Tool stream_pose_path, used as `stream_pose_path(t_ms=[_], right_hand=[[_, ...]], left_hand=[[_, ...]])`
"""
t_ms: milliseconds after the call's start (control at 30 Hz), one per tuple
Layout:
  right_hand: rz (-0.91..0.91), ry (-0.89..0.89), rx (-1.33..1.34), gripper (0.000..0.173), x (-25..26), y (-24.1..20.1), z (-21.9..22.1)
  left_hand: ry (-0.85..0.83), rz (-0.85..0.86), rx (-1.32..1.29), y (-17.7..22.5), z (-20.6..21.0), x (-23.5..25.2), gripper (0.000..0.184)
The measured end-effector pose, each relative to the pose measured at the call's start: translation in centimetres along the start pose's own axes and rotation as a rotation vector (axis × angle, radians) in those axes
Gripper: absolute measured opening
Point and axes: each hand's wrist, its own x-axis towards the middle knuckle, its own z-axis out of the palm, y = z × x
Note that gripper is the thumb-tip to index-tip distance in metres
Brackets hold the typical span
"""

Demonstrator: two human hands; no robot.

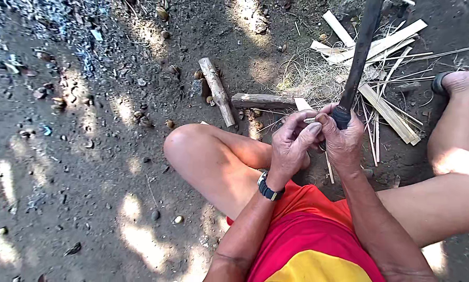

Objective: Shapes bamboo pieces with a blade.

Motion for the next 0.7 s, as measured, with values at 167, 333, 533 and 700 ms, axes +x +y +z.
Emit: stream_pose_path(t_ms=[167, 333, 533, 700], right_hand=[[0.088, -0.067, 0.016, 0.041, 0.4, 0.6, -0.5], [0.2, -0.049, -0.294, 0.03, -0.3, 1.8, -1.5], [0.132, -0.09, -0.409, 0.025, -0.7, 2.4, -0.9], [0.002, -0.12, -0.461, 0.025, 0.3, 1.2, 0.4]], left_hand=[[0.047, 0.004, 0.081, 0.3, -2.0, 0.7, 0.026], [0.091, 0.011, 0.053, 0.6, -3.5, 1.8, 0.027], [0.119, 0.039, 0.029, 0.6, -3.0, 3.0, 0.024], [0.179, 0.075, 0.035, 0.6, -2.5, 4.0, 0.022]])
